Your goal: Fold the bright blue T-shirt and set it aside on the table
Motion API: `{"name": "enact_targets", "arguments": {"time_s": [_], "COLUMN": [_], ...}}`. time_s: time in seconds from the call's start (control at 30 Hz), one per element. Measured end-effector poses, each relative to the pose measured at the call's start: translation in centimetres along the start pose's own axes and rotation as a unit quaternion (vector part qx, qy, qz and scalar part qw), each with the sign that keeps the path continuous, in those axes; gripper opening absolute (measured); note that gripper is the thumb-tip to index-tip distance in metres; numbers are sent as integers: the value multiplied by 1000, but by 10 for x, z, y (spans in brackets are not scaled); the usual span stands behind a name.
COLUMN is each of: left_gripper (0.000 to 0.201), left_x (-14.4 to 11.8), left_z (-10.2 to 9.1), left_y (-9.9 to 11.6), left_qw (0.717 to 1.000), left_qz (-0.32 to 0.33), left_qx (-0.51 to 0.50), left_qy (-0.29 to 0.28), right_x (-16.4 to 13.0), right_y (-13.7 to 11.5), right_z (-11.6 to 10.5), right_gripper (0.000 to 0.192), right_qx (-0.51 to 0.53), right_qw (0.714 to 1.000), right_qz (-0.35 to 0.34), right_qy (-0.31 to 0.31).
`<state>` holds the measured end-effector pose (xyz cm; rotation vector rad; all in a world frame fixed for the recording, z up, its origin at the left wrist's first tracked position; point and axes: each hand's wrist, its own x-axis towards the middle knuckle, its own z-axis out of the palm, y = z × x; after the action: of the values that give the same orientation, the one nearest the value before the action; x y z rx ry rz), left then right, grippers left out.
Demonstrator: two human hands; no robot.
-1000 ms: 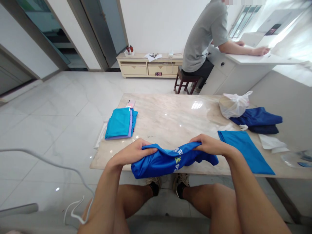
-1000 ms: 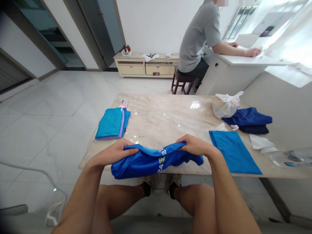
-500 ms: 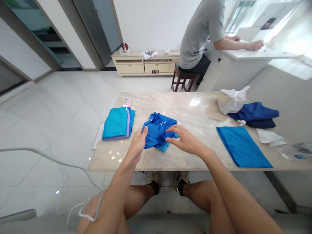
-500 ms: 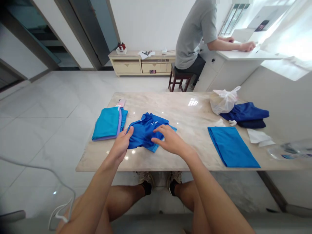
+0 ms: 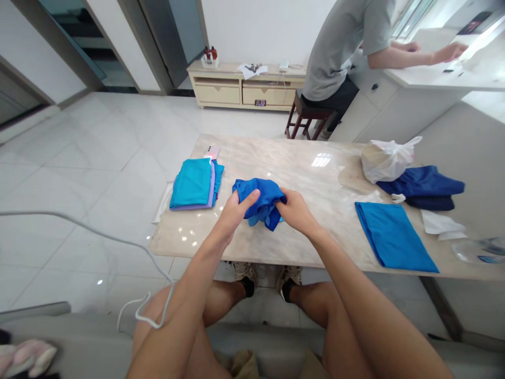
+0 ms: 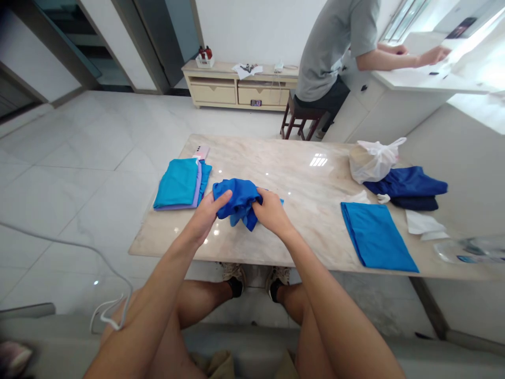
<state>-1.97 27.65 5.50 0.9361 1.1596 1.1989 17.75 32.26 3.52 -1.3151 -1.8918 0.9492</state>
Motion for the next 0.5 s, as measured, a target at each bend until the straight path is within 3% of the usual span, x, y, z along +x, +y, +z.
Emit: {"name": "enact_targets", "arguments": {"time_s": [0.13, 0.27, 0.37, 0.5], "left_gripper": [73, 45, 33, 43], "left_x": [1, 6, 8, 9], "left_z": [3, 0, -4, -11], "left_y": [-8, -15, -14, -6], "left_qw": [993, 991, 995, 992], "left_qz": [44, 53, 25, 14], "left_qx": [105, 125, 82, -60], "left_qy": [-11, 9, 56, 108], "right_x": [5, 7, 8, 4], "right_y": [-6, -12, -15, -15], "right_z": [7, 9, 1, -16], "right_gripper": [16, 31, 35, 39], "right_qx": [141, 233, 232, 212], "right_qw": [989, 967, 965, 966], "right_qz": [36, 95, 102, 105], "right_qy": [31, 45, 72, 105]}}
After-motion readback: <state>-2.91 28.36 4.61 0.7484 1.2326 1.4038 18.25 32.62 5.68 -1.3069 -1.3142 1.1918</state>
